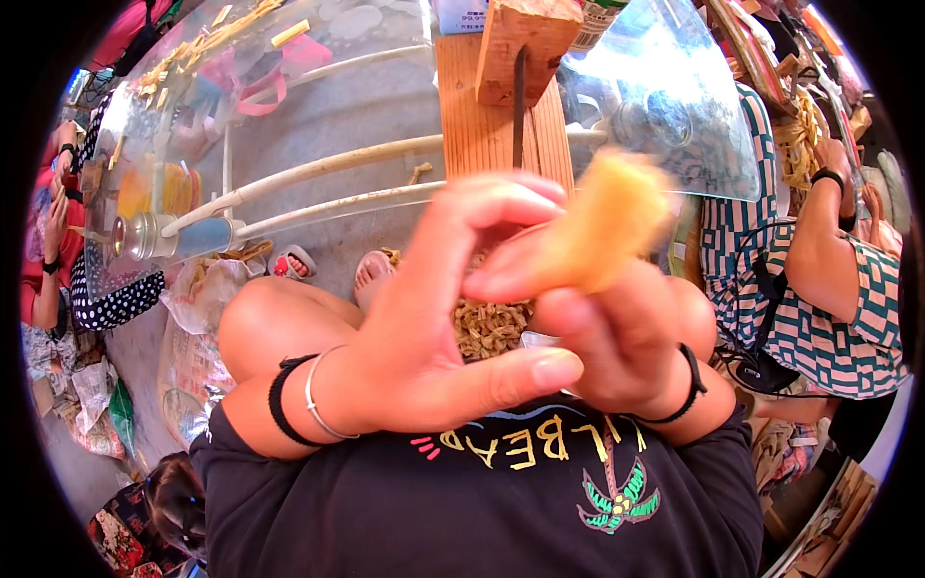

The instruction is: The person weaves together thin strips of light-colored material by hand, occasionally using a vertical wooden guide to secure the piece.

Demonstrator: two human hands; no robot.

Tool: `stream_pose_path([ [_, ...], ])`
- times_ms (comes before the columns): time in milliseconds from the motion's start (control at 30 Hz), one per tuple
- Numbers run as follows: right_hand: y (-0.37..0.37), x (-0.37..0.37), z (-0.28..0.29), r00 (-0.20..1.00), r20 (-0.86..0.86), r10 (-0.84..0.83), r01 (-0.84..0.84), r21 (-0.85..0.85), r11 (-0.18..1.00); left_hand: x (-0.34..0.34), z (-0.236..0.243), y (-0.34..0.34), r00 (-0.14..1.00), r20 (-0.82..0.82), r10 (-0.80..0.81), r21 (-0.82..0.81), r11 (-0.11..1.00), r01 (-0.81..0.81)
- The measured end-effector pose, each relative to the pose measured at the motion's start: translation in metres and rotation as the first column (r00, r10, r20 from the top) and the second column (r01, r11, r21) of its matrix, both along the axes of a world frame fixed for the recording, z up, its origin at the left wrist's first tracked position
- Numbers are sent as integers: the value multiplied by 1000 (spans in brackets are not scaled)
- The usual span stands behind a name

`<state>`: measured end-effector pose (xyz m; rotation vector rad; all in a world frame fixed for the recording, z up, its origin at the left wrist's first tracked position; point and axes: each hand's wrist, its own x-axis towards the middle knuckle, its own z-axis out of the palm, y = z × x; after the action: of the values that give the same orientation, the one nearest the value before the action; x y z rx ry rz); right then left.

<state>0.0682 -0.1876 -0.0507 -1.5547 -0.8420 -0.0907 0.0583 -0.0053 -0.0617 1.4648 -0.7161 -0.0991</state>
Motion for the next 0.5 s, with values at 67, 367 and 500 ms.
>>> stream_pose_path([
  [67, -11, -3, 6, 972, -224, 69, -16, 230, 973, -12, -7, -14, 946, -291, -142, -114, 987, 114],
  [367, -46, -6, -1, 927, -366, 81, -245, -427, 871, 8, 14, 5, 995, 38, -88, 318, 945, 71],
  [500, -22, -33, -38, 802, -363, 475, -551, -140, 823, 8, -1, -13, 972, 113, -204, 277, 946, 167],
])
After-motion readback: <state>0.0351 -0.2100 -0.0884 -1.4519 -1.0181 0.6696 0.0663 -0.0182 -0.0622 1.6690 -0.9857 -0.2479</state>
